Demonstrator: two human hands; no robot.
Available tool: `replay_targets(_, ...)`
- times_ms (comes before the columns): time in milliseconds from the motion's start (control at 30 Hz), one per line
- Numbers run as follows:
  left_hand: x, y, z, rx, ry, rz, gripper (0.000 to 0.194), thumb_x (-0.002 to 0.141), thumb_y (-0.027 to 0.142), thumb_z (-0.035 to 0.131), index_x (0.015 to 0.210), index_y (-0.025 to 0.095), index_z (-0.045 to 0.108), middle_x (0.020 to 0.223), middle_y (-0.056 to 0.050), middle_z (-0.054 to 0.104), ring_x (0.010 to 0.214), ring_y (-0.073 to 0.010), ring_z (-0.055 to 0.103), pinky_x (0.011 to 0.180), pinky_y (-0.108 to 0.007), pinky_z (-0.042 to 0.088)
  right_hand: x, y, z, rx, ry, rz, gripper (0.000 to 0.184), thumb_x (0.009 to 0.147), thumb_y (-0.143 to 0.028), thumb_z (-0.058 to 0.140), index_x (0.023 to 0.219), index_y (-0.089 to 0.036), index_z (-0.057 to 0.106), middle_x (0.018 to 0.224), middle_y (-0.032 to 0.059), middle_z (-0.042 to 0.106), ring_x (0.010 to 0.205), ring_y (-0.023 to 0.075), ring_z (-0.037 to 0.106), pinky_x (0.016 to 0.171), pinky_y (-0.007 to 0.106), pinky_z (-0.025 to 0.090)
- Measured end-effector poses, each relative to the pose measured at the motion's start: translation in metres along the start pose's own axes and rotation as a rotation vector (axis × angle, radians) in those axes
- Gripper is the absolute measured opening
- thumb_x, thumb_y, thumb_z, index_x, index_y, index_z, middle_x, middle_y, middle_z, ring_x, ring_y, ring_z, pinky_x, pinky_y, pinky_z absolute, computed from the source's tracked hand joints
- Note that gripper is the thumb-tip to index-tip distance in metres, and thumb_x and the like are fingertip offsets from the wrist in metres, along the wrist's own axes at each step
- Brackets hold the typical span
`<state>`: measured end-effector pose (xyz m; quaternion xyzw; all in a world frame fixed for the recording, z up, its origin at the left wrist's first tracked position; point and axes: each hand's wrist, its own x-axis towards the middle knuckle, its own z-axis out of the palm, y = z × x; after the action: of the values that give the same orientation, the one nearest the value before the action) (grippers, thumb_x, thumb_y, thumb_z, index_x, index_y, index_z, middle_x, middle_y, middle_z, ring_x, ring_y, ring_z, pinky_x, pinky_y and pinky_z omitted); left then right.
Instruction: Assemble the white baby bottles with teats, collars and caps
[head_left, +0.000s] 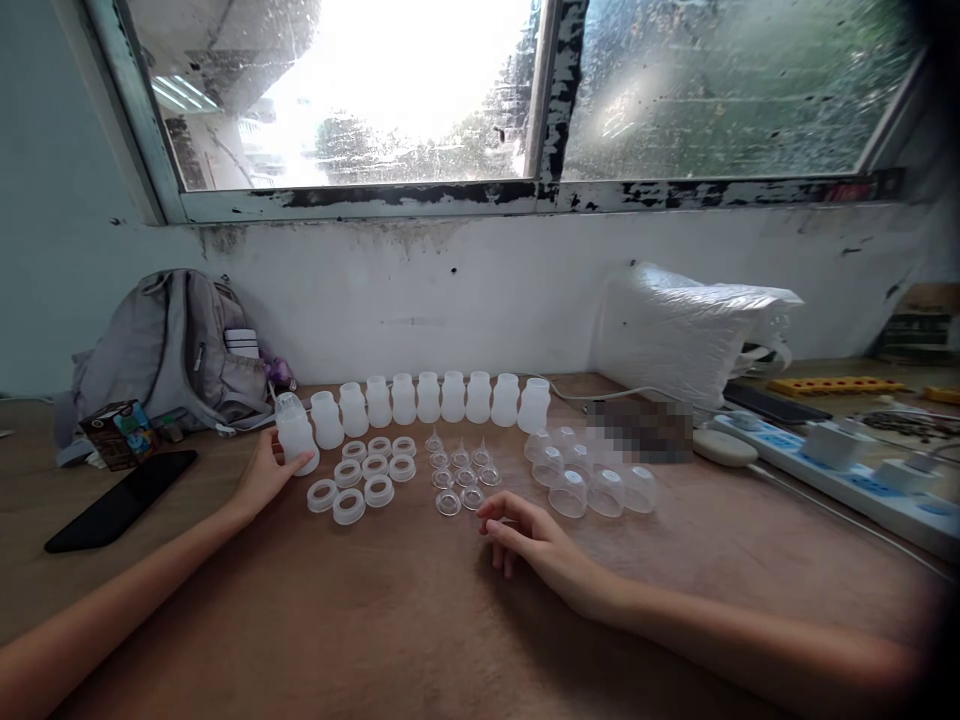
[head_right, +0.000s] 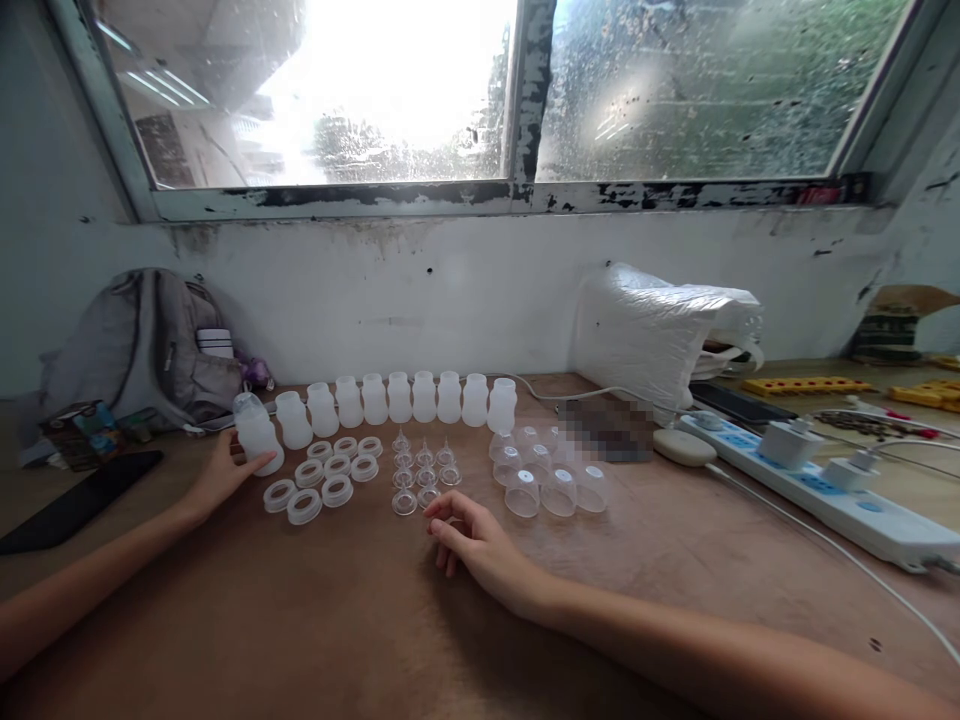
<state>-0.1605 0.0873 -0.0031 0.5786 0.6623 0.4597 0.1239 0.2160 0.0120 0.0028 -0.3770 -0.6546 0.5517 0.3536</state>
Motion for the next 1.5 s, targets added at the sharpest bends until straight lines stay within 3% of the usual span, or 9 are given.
replay_targets(300,-0.001,0.000,0.000,-0.097,-0.019,-0.004,0.067,0.064,0.046,0.063,0.115,0.015,0.033,0.115,-0.010,0.047,0.104,-0.0278,0.050,0.087,-0.040,0.043,0.001,0.002,-0.001,-0.013,0.000,0.012,0.025,0.079,-0.039,0.051,0.089,-0.016,0.047,0.065,-0.0025,0.052,0.053,0.0077,0.050,0.052,0.022,0.043)
replay_targets(433,-0.012,0.002,0.000,-0.133,0.200,-0.053,0.071,0.060,0.045,0.067,0.117,0.017,0.034,0.125,-0.012,0.037,0.114,-0.0298,0.040,0.089,-0.042,0.041,0.001,0.003,-0.002,-0.002,0.003,0.008,0.022,0.079,-0.036,0.052,0.088,-0.016,0.047,0.066,-0.0029,0.051,0.052,0.0073,0.049,0.051,0.022,0.042)
replay_targets(533,-0.033,0.013,-0.002,-0.131,0.312,0.002,0.052,0.069,0.045,0.058,0.110,0.018,0.040,0.121,-0.010,0.041,0.112,-0.0281,0.042,0.086,-0.040,0.043,0.003,0.004,-0.001,-0.046,0.002,0.021,0.017,0.079,-0.032,0.050,0.086,-0.016,0.047,0.061,-0.0039,0.049,0.050,0.0072,0.048,0.048,0.020,0.040)
replay_targets(667,-0.069,0.043,0.000,0.203,-0.050,0.465,0.022,0.076,0.039,0.052,0.088,0.021,0.053,0.102,-0.005,0.053,0.102,-0.0247,0.046,0.087,-0.040,0.037,0.012,0.001,0.001,-0.303,-0.025,-0.027,0.009,0.080,-0.023,0.044,0.083,-0.017,0.051,0.058,-0.0034,0.047,0.046,0.0075,0.045,0.042,0.019,0.037)
replay_targets(800,-0.089,0.063,0.014,0.518,-0.210,0.729,0.023,0.078,0.037,0.049,0.094,0.021,0.055,0.107,-0.008,0.054,0.107,-0.0267,0.043,0.085,-0.040,0.034,0.022,-0.001,0.006,-0.796,0.033,-0.382,0.018,0.078,-0.015,0.045,0.087,-0.019,0.060,0.103,0.0074,0.051,0.062,0.0088,0.053,0.061,0.025,0.044)
replay_targets(1033,-0.086,0.064,0.023,0.659,-0.179,0.718,0.018,0.081,0.034,0.045,0.080,0.018,0.053,0.098,-0.009,0.057,0.097,-0.0260,0.047,0.079,-0.040,0.034,0.023,0.003,0.010,-1.175,-0.010,-0.388,0.032,0.086,-0.025,0.035,0.115,-0.026,0.049,0.117,0.0091,0.047,0.082,0.0186,0.058,0.068,0.032,0.047)
replay_targets(1233,-0.102,0.084,0.018,0.453,-0.185,0.848,0.011,0.084,0.023,0.043,0.087,0.020,0.053,0.108,-0.008,0.054,0.102,-0.0225,0.046,0.085,-0.038,0.033,0.015,-0.001,0.010,-1.105,-0.083,-0.563,0.036,0.084,-0.018,0.037,0.118,-0.025,0.046,0.119,0.0087,0.045,0.088,0.0154,0.055,0.071,0.028,0.046)
replay_targets(1367,-0.111,0.113,0.024,0.232,-0.247,0.907,0.010,0.083,0.018,0.043,0.092,0.018,0.049,0.111,-0.009,0.051,0.103,-0.0204,0.046,0.086,-0.036,0.036,0.010,-0.005,0.015,-1.114,-0.189,-0.750,0.031,0.081,-0.017,0.044,0.109,-0.023,0.055,0.110,0.0093,0.053,0.094,0.0194,0.050,0.083,0.037,0.039)
replay_targets(1500,-0.112,0.126,0.040,0.090,-0.292,0.920,0.011,0.083,0.019,0.046,0.094,0.019,0.049,0.110,-0.009,0.050,0.102,-0.0199,0.046,0.086,-0.035,0.038,0.012,-0.002,0.015,-0.984,-0.175,-0.718,0.029,0.078,-0.012,0.047,0.100,-0.025,0.061,0.103,0.0068,0.054,0.092,0.0177,0.049,0.083,0.036,0.039)
